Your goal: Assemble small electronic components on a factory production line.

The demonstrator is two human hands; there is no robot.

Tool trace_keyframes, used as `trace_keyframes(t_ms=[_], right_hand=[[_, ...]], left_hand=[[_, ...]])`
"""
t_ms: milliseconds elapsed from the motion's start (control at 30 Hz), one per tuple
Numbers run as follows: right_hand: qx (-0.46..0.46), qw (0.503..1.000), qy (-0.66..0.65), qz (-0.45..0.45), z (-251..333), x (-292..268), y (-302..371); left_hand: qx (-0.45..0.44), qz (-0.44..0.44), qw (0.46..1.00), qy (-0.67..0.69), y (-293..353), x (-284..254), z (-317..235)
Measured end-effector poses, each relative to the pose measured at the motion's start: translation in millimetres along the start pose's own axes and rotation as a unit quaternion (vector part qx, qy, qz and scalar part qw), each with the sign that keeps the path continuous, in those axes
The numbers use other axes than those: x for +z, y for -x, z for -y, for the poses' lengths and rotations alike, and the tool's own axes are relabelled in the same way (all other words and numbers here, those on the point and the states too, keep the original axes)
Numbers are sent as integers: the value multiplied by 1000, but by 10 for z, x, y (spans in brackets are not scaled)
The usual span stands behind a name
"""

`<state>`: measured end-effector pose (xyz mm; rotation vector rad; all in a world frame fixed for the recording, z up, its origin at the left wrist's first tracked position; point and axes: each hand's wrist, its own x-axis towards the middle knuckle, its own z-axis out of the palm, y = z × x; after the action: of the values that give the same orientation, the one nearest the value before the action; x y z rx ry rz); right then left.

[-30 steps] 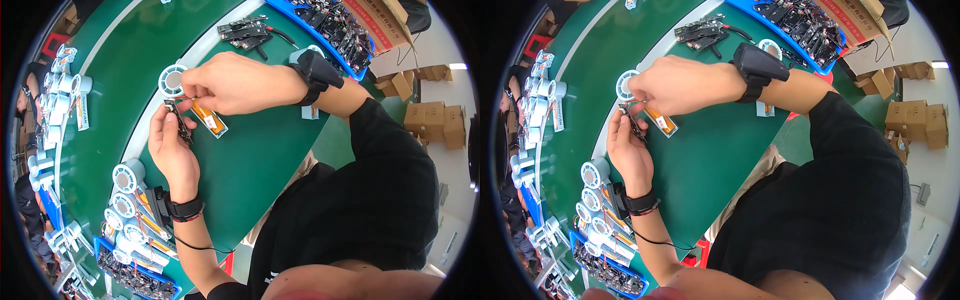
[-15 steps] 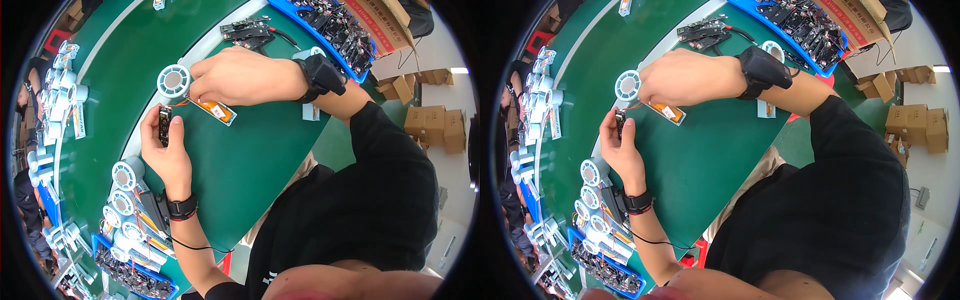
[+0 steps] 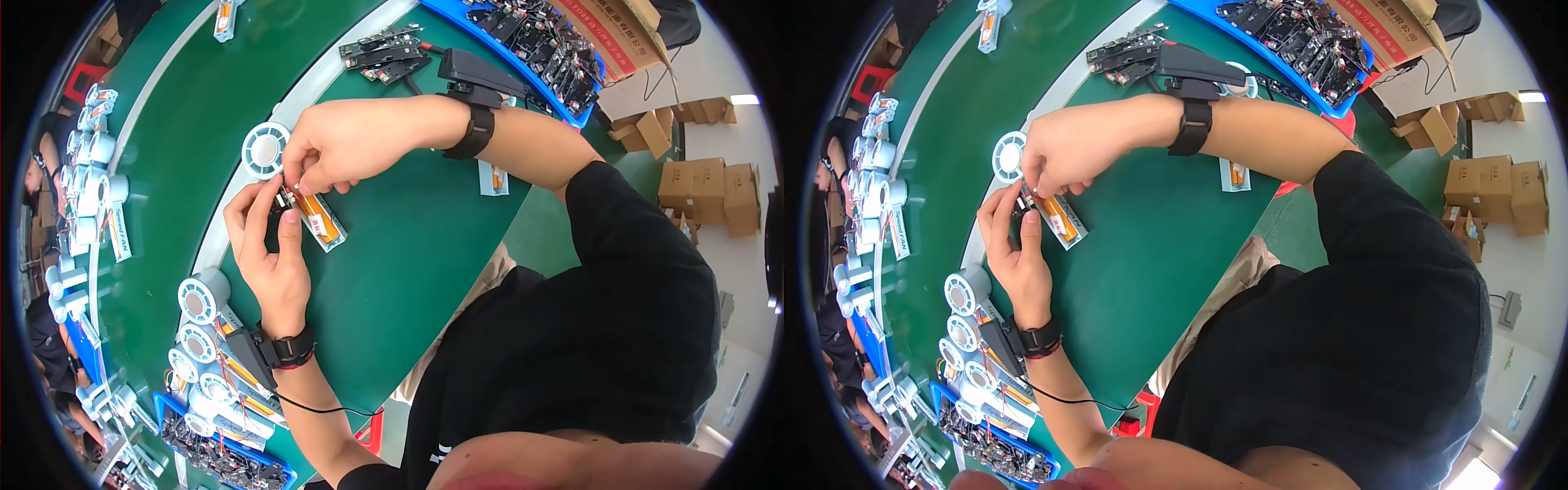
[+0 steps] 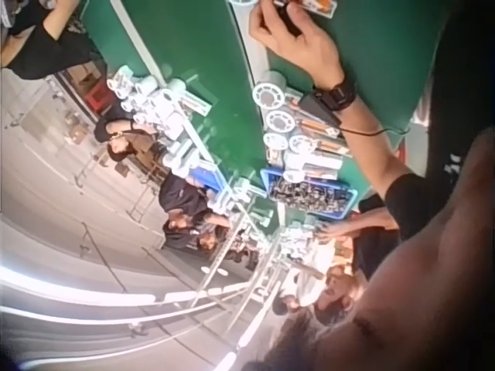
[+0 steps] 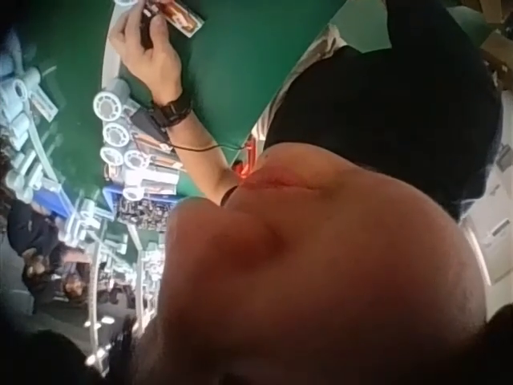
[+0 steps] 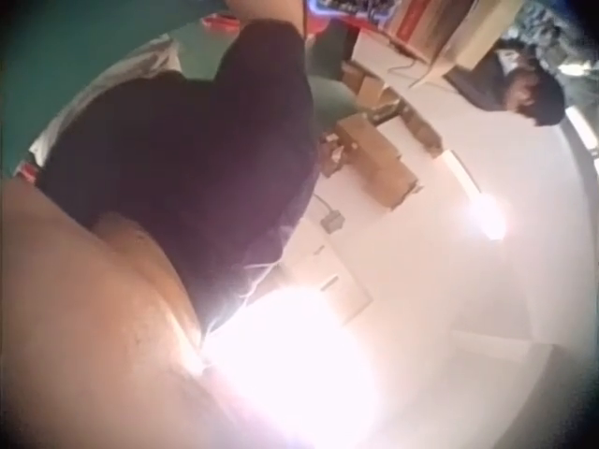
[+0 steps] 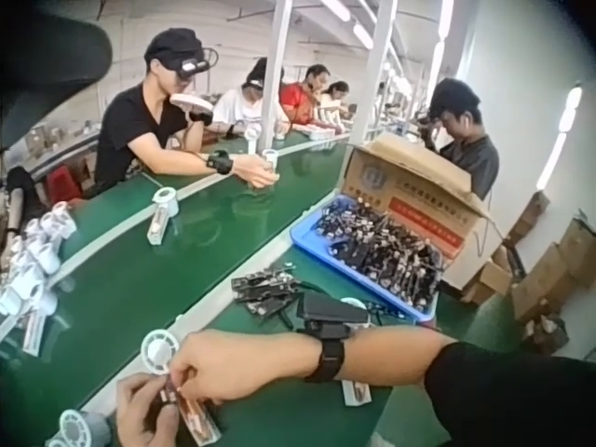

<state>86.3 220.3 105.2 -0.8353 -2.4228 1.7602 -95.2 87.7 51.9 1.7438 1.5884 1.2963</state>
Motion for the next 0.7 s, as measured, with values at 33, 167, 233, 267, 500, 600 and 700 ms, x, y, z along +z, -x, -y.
trace_keyframes(t_ms=[33, 167, 233, 267, 500, 600, 700], right_hand=[[0, 1000, -3, -2, -3, 2, -2], [12, 1000, -12, 8, -12, -13, 1], [12, 999, -27, 12, -42, -28, 7], [12, 999, -34, 15, -56, -33, 7], [-4, 999, -39, 17, -100, -30, 0], [-2, 999, -31, 16, -81, -41, 1], [2, 1000, -20, 14, -69, -42, 2]], left_hand=[[7, 5, 1000, 1, -4, -4, 7], [19, 18, 1000, 5, -9, 16, 25], [12, 17, 1000, 13, -14, 47, 25], [13, 21, 1000, 13, -18, 53, 14], [25, 8, 999, -47, 22, 93, -16], [49, 5, 994, -98, 23, 93, -27], [59, 3, 991, -116, 26, 95, -24]])
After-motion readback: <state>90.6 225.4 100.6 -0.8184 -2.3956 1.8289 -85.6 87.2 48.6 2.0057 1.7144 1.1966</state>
